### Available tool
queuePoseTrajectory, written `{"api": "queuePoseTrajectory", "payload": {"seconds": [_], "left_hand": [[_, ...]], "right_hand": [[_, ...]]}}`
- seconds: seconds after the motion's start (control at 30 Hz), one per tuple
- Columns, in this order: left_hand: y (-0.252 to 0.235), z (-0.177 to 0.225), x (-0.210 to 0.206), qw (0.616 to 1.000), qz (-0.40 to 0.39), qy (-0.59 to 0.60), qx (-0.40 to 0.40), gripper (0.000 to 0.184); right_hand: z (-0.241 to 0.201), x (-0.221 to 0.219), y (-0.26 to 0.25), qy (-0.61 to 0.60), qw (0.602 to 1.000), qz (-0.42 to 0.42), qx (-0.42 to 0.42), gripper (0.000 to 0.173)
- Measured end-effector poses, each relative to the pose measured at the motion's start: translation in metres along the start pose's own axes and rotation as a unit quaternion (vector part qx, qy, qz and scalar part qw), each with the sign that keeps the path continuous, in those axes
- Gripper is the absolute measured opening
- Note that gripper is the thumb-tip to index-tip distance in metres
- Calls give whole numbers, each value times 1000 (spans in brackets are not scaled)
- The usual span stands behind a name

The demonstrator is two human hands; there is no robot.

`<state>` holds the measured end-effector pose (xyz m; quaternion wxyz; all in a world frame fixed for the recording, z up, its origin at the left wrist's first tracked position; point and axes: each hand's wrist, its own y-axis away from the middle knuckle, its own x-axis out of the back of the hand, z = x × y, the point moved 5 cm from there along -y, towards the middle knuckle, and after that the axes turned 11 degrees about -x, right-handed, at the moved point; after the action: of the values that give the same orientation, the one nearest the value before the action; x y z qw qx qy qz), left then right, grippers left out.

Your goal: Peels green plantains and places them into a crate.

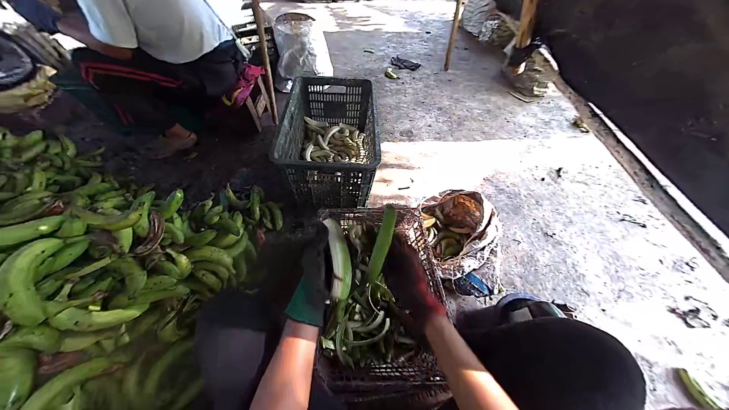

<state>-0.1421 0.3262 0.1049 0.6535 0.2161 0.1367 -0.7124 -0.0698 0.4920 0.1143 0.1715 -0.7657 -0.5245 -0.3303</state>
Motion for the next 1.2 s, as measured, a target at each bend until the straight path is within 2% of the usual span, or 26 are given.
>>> {"api": "queuePoseTrajectory", "payload": {"seconds": [0.07, 0.13, 0.17, 0.23, 0.27, 0.4, 0.5, 0.53, 0.6, 0.67, 0.73, 0.77, 0.83, 0.87, 0.9, 0.97, 1.03, 1.1, 1.13, 1.2], "left_hand": [[-12, -3, 2, 994, 103, 28, -14, 39], [-15, -7, -1, 993, 109, 35, 2, 40], [-10, -9, -4, 997, 75, 28, 17, 39], [4, -2, -18, 999, -24, -32, 37, 32], [10, 4, -23, 997, -56, -46, 38, 32], [6, 17, -23, 998, -46, -50, 10, 30], [4, 10, -14, 994, -100, -44, 31, 31], [7, 9, -12, 989, -138, -20, 51, 31], [16, 18, -18, 979, -181, 25, 88, 34], [8, 19, -18, 983, -154, 48, 82, 37], [-6, 11, -8, 993, -73, 79, 55, 39], [-11, 7, -3, 992, -47, 107, 46, 41], [-19, 4, -1, 985, -35, 161, 42, 45], [-20, 4, -3, 981, -45, 181, 61, 46], [-16, 3, -6, 978, -56, 185, 83, 47], [-2, -1, -13, 982, -66, 132, 118, 41], [9, 2, -18, 987, -80, 76, 117, 37], [12, 4, -22, 976, -115, 127, 135, 44], [11, 6, -23, 969, -135, 156, 136, 46], [3, 12, -20, 973, -121, 157, 114, 45]], "right_hand": [[-6, -13, 38, 11, 987, 111, 116, 34], [-6, -19, 47, 25, 968, 180, 175, 31], [-9, -16, 42, 35, 970, 176, 162, 33], [-17, -1, 20, 61, 989, 107, 84, 43], [-19, 5, 12, 65, 991, 95, 73, 45], [-32, 8, 11, 95, 981, 115, 127, 42], [-32, 8, -18, 70, 997, -17, 30, 40], [-27, 11, -29, 61, 997, -35, -6, 39], [-16, 22, -44, 25, 997, -36, -58, 39], [-9, 30, -40, -39, 997, -16, -60, 38], [-8, 19, -10, -43, 999, -18, -13, 44], [-9, 10, 10, -4, 999, -6, 42, 43], [-12, -4, 44, 57, 975, 85, 198, 35], [-12, -9, 53, 76, 958, 127, 243, 32], [-13, -11, 55, 83, 952, 150, 252, 32], [-18, -11, 38, 50, 972, 135, 184, 35], [-11, -10, 0, -29, 999, 30, 34, 39], [10, -13, -28, -180, 979, -58, -75, 38], [17, -12, -33, -242, 964, -60, -90, 37], [17, 0, -27, -305, 947, -47, -88, 36]]}}
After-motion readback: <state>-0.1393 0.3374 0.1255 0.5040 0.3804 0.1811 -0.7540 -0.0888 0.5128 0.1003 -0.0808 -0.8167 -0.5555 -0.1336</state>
